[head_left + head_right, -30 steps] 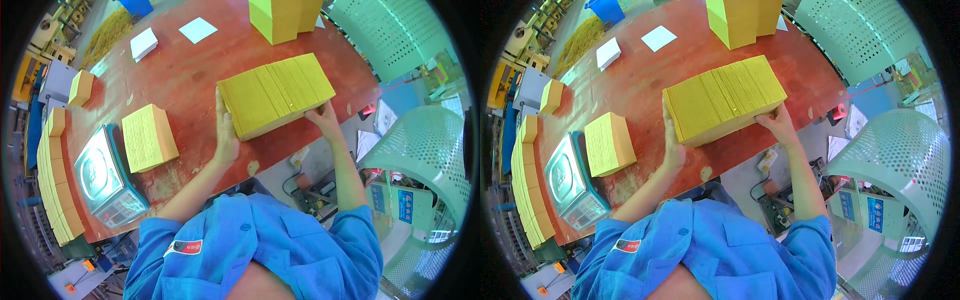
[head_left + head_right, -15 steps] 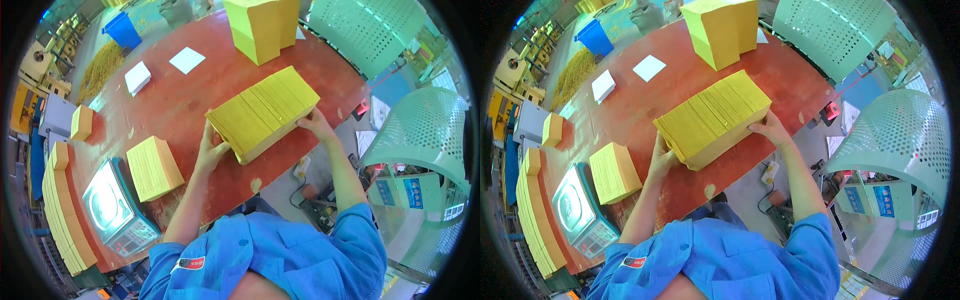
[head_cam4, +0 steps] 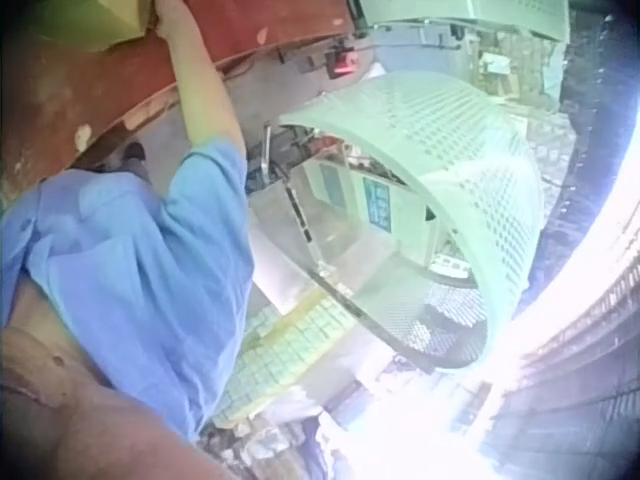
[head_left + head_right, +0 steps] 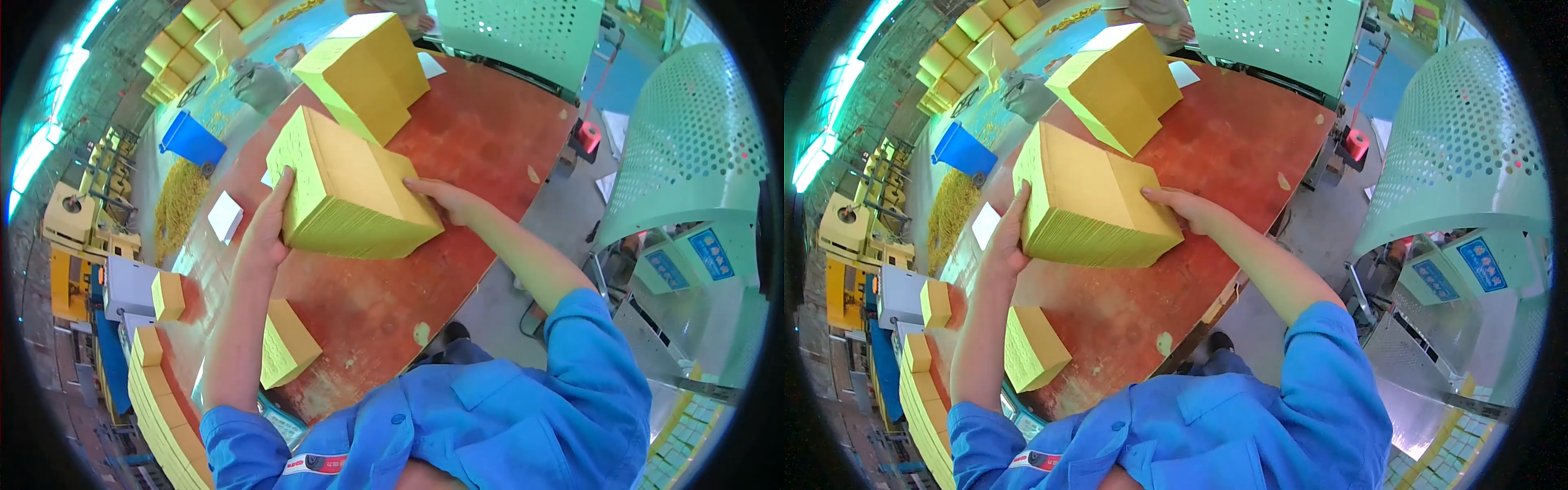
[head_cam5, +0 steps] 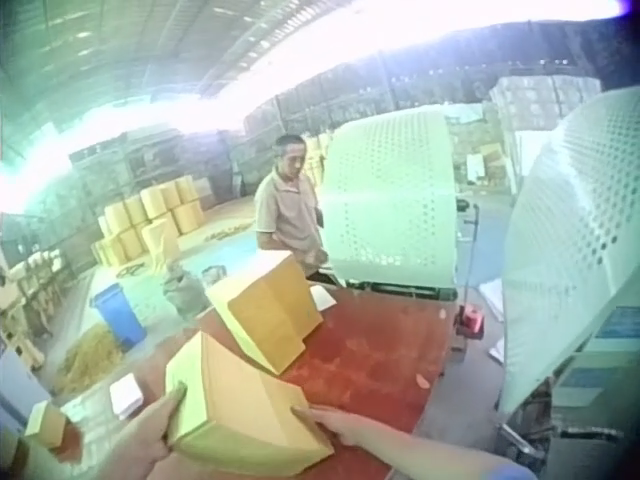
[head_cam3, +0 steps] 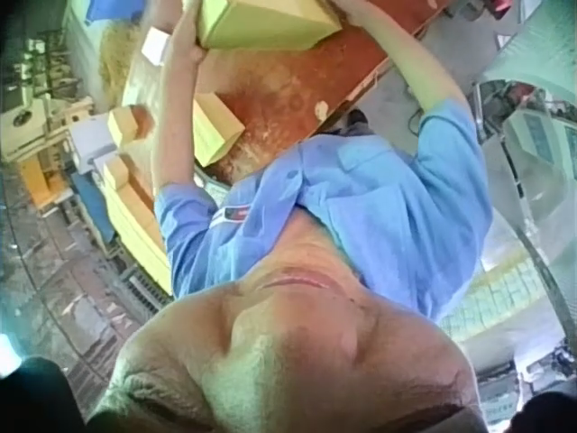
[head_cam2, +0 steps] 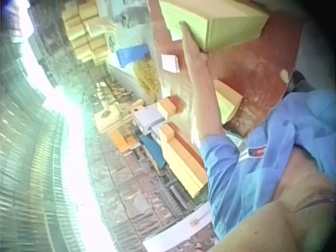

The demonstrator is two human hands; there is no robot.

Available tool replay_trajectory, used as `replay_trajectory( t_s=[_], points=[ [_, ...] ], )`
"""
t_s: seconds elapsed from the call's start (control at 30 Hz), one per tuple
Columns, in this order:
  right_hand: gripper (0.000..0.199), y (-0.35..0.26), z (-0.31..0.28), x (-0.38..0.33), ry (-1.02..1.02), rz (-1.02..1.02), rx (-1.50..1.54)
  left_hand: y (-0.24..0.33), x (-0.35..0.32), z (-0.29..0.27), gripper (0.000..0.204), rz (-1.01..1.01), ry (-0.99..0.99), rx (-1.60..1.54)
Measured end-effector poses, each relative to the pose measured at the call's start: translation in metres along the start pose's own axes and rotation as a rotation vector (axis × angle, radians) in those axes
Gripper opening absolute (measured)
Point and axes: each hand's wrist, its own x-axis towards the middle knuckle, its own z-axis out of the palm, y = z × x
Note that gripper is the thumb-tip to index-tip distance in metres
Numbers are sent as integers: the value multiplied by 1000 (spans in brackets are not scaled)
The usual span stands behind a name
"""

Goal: The person is weighing and stacking stacks of yellow paper in a industrial setting.

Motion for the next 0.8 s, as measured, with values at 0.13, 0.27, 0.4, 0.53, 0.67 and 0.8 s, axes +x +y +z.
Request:
replay_trajectory(
  t_s=[0.13, 0.27, 0.4, 0.53, 0.67, 0.8],
  points=[
    [58, 6, -30, 18, -10, 41, 5, -12, 29, -9, 54, -109, 10, -106],
    [56, -24, -48, 7, 103, 95, -158, -12, 45, 4, 47, -206, -52, -151],
    [48, -33, -71, -11, 423, -104, -475, -9, 55, 49, 56, -249, -135, 27],
    [30, -13, -64, -53, 958, -686, -756, 4, 46, 83, 74, -238, -214, 175],
    [18, 56, -16, -111, 561, -943, -938, -1, 53, 110, 82, -324, -308, 179],
    [23, 64, 5, -79, 405, -948, -1069, -9, 60, 124, 81, -302, -345, 140]
  ],
)
